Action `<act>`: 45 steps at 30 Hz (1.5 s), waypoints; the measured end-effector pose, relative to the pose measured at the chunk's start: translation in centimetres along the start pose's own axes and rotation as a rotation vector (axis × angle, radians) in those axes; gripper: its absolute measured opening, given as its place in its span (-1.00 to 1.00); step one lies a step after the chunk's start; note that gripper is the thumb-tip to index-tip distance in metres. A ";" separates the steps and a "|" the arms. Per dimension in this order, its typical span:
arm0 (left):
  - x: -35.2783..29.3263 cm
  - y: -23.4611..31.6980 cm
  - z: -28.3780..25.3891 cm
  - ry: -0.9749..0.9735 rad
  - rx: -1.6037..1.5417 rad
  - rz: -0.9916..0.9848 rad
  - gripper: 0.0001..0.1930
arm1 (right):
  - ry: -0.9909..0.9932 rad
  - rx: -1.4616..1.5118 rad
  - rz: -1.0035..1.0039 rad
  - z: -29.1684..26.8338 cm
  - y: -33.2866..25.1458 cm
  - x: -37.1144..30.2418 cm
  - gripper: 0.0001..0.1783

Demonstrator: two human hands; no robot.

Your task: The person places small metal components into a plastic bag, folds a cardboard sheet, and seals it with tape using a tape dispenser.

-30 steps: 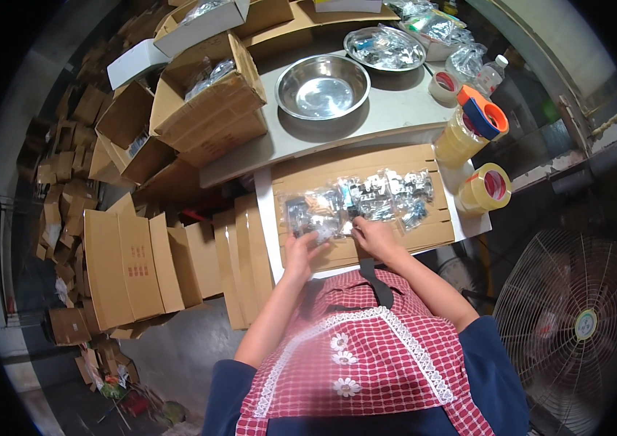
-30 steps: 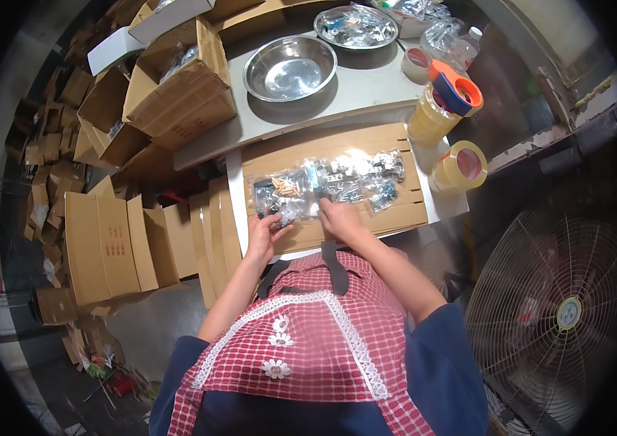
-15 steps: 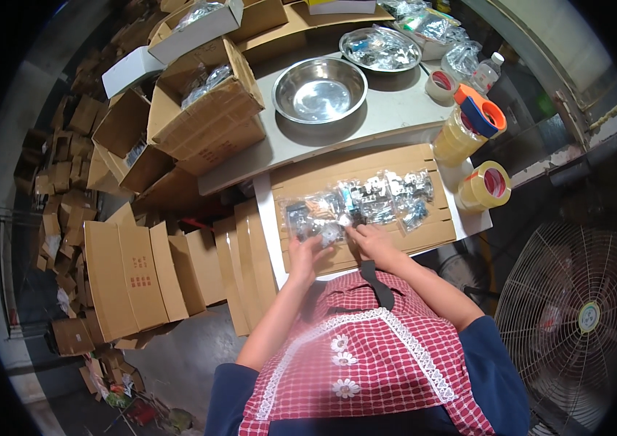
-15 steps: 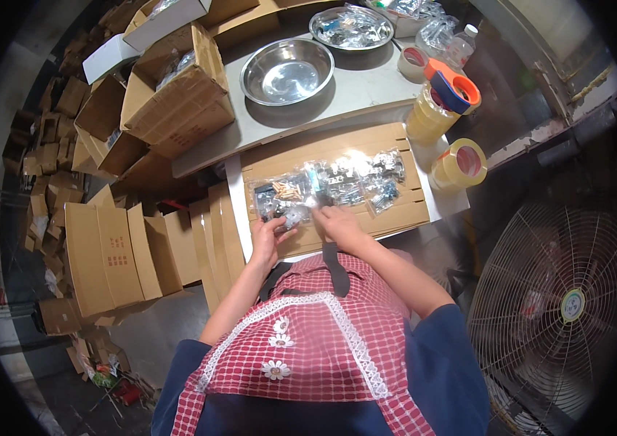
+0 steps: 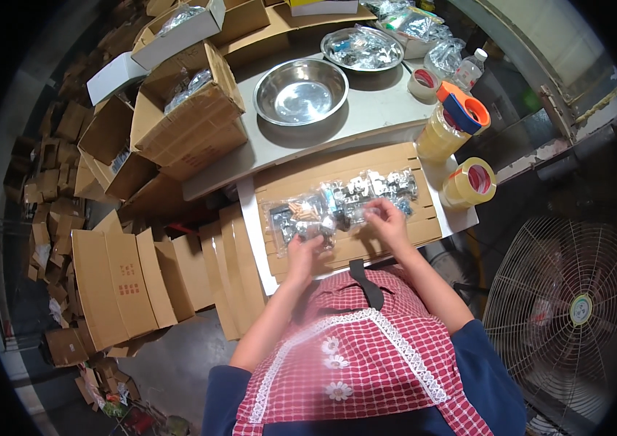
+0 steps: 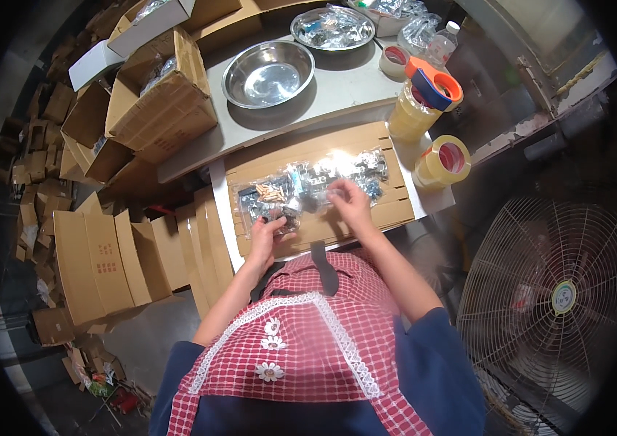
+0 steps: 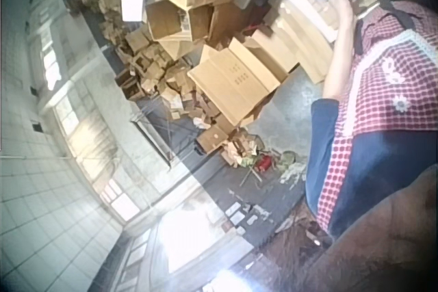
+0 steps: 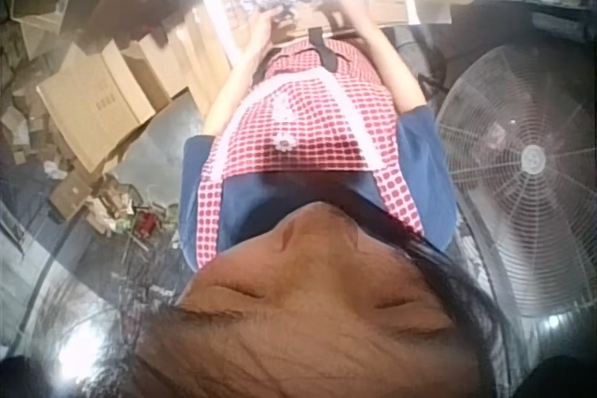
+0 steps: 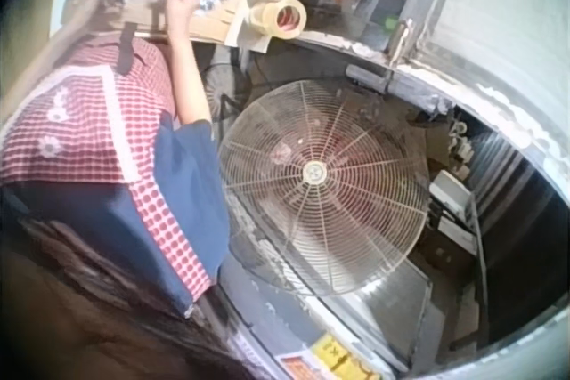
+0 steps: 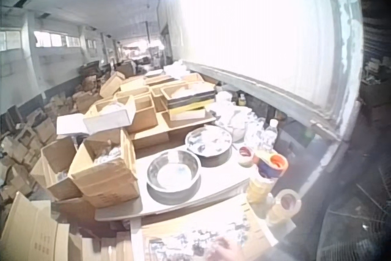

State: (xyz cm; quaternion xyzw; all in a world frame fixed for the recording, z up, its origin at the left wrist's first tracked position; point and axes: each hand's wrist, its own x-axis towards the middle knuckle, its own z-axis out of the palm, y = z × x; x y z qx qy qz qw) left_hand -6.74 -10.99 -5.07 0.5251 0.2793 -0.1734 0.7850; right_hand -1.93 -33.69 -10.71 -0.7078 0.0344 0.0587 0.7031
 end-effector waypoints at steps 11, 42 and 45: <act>1.1 -1.2 1.5 -0.076 0.047 0.021 -0.70 | -0.187 0.062 0.018 -2.5 -1.5 -2.0 -0.56; -1.5 1.3 6.9 -0.327 0.149 -0.196 -0.29 | -0.535 -0.394 -0.086 -0.6 -4.7 -2.8 -0.37; 0.1 0.0 4.5 -0.344 0.345 -0.173 -0.32 | -0.393 -0.133 0.051 0.3 -2.7 -3.1 -0.74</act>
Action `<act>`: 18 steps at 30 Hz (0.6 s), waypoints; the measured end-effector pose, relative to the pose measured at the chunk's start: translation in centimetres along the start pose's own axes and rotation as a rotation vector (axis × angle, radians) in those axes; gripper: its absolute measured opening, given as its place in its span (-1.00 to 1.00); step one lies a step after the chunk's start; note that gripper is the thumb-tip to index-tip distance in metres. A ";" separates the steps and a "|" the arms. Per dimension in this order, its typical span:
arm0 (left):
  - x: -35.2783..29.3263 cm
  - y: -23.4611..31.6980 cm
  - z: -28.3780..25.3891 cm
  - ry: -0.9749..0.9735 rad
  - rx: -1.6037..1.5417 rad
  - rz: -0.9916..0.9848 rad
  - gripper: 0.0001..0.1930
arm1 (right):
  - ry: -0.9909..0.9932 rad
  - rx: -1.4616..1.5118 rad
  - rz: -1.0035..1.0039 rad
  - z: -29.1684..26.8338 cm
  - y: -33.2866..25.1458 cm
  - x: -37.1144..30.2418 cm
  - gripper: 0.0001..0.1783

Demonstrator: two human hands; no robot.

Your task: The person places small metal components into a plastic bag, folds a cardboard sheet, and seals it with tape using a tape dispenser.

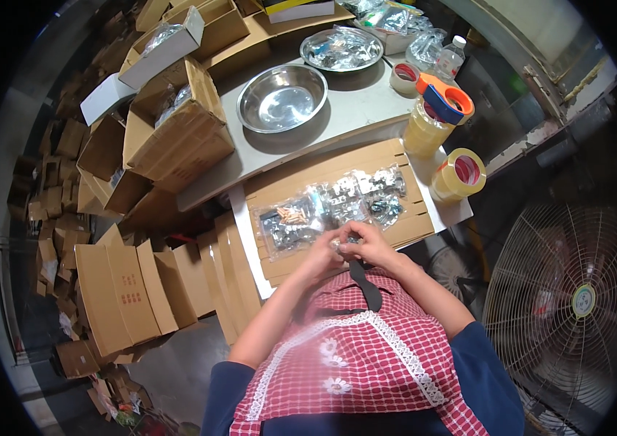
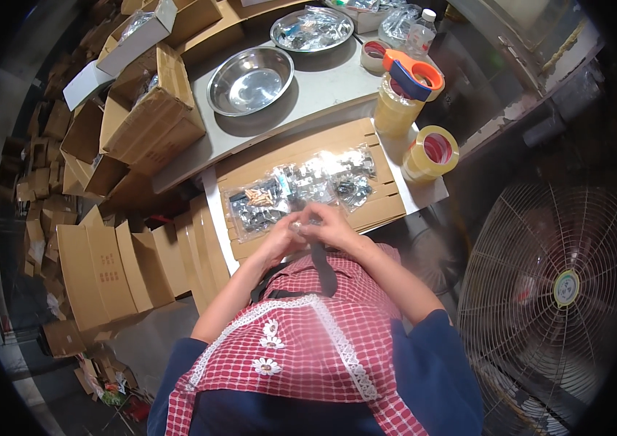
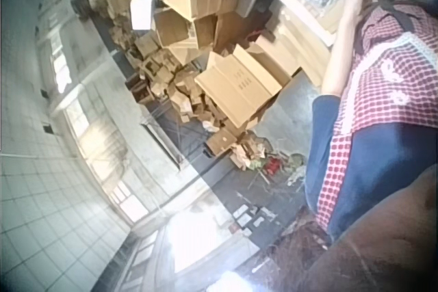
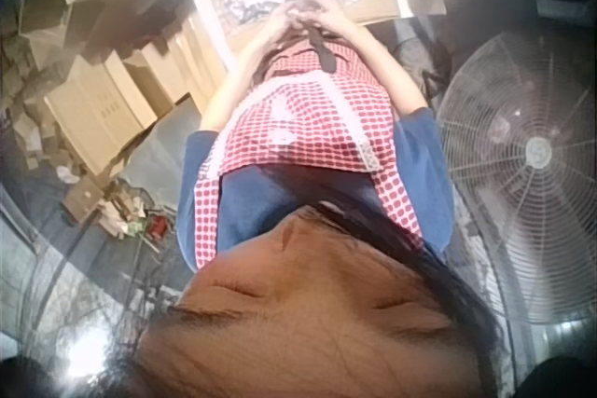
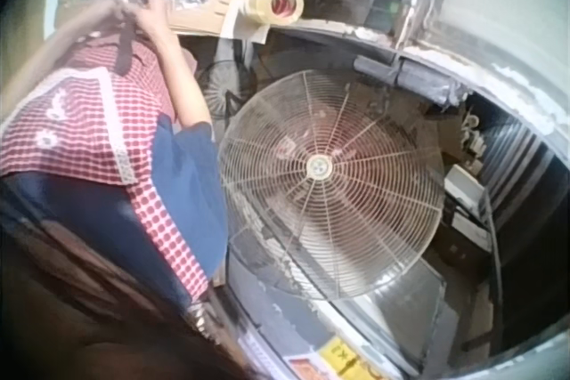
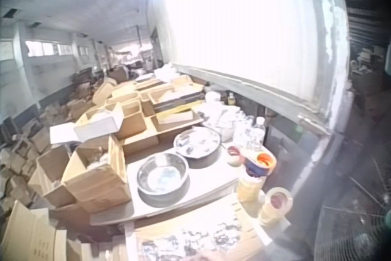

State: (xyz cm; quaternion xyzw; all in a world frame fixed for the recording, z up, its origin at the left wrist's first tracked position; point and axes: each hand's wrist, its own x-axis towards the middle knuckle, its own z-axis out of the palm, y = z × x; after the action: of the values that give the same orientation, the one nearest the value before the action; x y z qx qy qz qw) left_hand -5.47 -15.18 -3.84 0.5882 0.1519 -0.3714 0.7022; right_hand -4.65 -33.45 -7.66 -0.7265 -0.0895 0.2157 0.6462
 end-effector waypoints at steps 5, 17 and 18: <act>0.0 -2.4 -1.6 0.204 -0.113 0.049 -0.50 | 0.342 -0.145 0.012 -1.9 2.2 0.7 -0.76; 2.0 -2.8 -7.3 0.556 0.427 0.722 -0.56 | 0.398 0.368 -0.075 -3.4 -2.0 4.8 -0.64; 1.9 -2.9 -8.5 0.579 0.734 0.746 -0.49 | 0.420 0.429 -0.087 -4.0 -2.9 4.2 -0.66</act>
State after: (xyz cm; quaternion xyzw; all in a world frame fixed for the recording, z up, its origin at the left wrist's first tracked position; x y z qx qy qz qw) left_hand -4.32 -7.94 -9.30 0.8833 -0.0180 0.0474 0.4660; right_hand 1.27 -34.90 -5.38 -0.5975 0.0627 0.0470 0.7981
